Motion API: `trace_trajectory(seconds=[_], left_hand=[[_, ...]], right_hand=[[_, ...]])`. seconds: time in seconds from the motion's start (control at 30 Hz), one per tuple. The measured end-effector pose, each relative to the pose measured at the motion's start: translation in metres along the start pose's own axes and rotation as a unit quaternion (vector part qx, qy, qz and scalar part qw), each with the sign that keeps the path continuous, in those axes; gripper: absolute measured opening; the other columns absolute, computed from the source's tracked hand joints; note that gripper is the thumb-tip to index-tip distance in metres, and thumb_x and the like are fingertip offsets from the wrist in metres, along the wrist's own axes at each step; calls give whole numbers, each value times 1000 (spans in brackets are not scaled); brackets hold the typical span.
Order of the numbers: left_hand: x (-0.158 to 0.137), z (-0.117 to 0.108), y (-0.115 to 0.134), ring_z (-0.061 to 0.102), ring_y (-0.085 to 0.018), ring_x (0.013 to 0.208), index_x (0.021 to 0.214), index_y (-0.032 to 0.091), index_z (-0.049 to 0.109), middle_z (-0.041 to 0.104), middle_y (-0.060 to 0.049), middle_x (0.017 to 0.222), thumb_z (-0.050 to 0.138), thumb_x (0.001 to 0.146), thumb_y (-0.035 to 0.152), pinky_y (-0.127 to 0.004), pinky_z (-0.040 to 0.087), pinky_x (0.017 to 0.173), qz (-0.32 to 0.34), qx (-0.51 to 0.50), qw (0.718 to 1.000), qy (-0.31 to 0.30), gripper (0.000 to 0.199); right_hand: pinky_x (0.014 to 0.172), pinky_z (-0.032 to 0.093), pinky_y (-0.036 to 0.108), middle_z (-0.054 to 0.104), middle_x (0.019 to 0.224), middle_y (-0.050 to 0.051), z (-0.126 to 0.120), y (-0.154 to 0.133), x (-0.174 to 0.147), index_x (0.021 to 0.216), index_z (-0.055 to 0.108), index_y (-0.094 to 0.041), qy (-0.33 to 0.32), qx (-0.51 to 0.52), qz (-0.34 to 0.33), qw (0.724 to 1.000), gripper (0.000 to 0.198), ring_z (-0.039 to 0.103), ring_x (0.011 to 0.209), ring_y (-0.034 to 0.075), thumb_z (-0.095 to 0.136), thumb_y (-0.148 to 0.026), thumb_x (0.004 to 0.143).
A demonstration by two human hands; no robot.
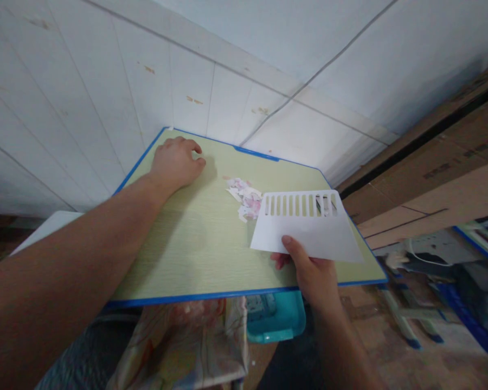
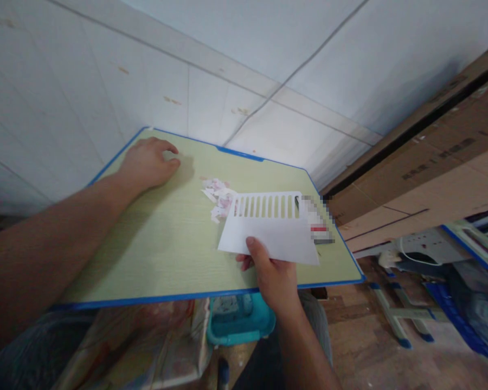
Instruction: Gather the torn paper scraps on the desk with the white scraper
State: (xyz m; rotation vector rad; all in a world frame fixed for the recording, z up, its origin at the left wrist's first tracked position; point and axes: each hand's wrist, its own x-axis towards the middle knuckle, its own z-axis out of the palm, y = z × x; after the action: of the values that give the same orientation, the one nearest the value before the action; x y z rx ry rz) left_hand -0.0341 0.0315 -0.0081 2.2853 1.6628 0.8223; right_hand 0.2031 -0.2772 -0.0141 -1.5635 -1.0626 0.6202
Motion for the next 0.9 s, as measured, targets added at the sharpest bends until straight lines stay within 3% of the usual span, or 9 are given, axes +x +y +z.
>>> trace_trajectory(seconds=[0.1, 0.37, 0.57, 0.9], left_hand=[[-1, -1, 2, 60, -41, 161, 147, 23, 82, 74, -16, 165, 62, 103, 44, -54, 43, 138, -12, 40, 999, -17, 53], [-1, -3, 4, 61, -41, 163, 151, 18, 80, 73, -20, 168, 58, 106, 41, -56, 43, 139, -13, 61, 998, -24, 55], [4, -1, -2, 60, -41, 166, 158, 23, 77, 73, -16, 172, 62, 105, 45, -56, 44, 140, -29, 80, 995, -49, 60], [5, -2, 1, 64, -41, 161, 157, 23, 79, 75, -16, 171, 59, 102, 47, -53, 49, 134, -41, 112, 990, -80, 63]], right_hand=[[76, 67, 38, 84, 72, 4, 7, 2, 2, 78, 79, -26, 5, 5, 1, 1000, 41, 76, 62, 24, 85, -54, 107], [78, 67, 39, 84, 74, 5, 4, 9, 1, 75, 80, -28, -29, -10, 6, 1000, 43, 79, 68, 26, 81, -53, 110], [85, 71, 39, 83, 72, 6, 8, 3, -4, 72, 79, -27, -46, -7, 9, 999, 44, 82, 72, 26, 80, -49, 110], [68, 71, 34, 84, 70, 7, 23, 2, -13, 79, 81, -24, -141, 43, 31, 989, 43, 81, 64, 24, 85, -58, 105]])
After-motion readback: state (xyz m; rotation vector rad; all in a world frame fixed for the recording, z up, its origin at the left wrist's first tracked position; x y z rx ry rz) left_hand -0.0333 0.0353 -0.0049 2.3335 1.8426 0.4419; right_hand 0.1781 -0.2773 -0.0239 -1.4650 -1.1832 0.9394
